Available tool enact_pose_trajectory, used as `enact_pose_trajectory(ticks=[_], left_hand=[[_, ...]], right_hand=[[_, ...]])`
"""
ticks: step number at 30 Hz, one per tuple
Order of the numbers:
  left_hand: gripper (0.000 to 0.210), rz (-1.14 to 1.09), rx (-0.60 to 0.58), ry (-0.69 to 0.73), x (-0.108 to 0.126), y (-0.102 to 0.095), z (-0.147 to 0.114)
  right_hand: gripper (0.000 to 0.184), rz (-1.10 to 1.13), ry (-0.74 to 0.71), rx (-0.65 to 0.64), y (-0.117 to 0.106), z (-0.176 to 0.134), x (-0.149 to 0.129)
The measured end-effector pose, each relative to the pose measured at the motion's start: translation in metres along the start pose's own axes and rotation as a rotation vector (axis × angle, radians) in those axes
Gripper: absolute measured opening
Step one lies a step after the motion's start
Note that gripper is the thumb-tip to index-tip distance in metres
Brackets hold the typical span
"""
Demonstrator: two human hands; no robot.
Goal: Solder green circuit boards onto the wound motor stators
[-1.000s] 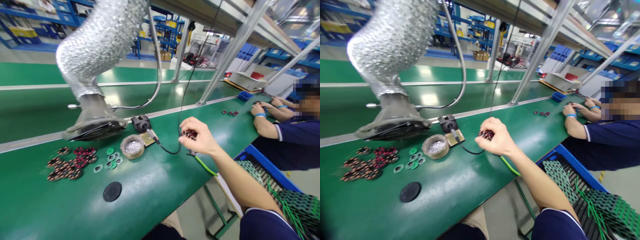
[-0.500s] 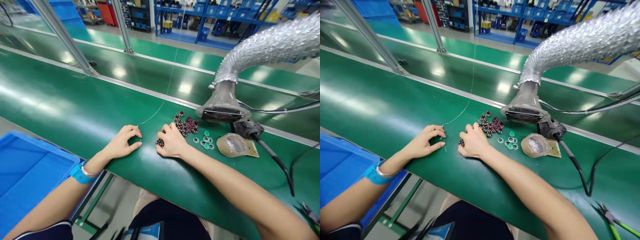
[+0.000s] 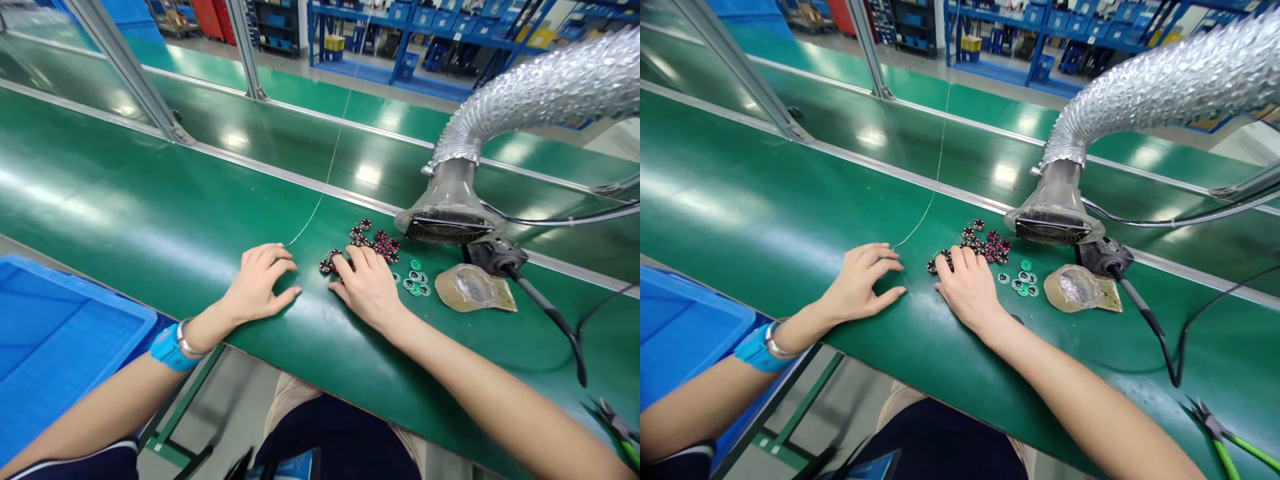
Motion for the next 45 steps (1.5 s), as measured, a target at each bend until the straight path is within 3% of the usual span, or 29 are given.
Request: enact_pose_trajectory(ticks=[3,7,12,17,20,23,26,30,33,36,40,45], left_hand=[[0.027,-0.054,-0.090,0.117,0.024,0.012,0.011],[0.028,-0.109,-0.207,0.169,0.039,0.029,0.031],[0.030,-0.096,-0.195,0.175,0.041,0.037,0.043],[0.020,-0.167,-0.151,0.200,0.044,0.042,0.041],[0.022,-0.172,-0.149,0.201,0.055,0.051,0.044],[0.021,-0.183,-0.153,0.215,0.069,0.058,0.051],[0.014,-0.176,-0.154,0.214,0.072,0.055,0.057],[0.025,-0.083,-0.102,0.110,0.048,0.040,0.061],[0.033,-0.040,-0.122,0.054,0.027,0.035,0.060],[0.018,-0.053,-0.203,0.059,0.019,0.033,0.058],[0.012,-0.100,-0.341,0.119,0.026,0.024,0.054],[0.011,-0.105,-0.462,0.202,0.044,0.014,0.047]], right_hand=[[0.017,0.006,-0.020,-0.031,-0.013,-0.025,-0.006],[0.014,0.033,-0.042,-0.088,-0.014,-0.047,-0.006],[0.029,0.022,0.041,-0.060,-0.005,-0.052,0.004],[0.032,0.066,0.065,0.029,-0.027,-0.081,0.013],[0.031,0.064,0.118,0.100,-0.041,-0.105,0.035],[0.040,0.006,0.227,0.150,-0.036,-0.116,0.067],[0.053,-0.004,0.277,0.146,-0.014,-0.114,0.090],[0.050,0.063,0.229,0.109,0.005,-0.113,0.099],[0.042,0.119,0.161,0.101,0.000,-0.123,0.102],[0.037,0.153,0.098,0.115,-0.012,-0.135,0.108],[0.035,0.152,0.048,0.164,-0.019,-0.146,0.114],[0.032,0.110,0.036,0.240,-0.005,-0.143,0.119]])
Point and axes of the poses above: each hand's wrist, its own z-axis towards the middle knuckle, its own y-axis out of the palm, x = y × z, the point moved 1 cm from there along z, towards the middle knuckle, and after that the axes turned 12 degrees about x, right-handed, at the moved point
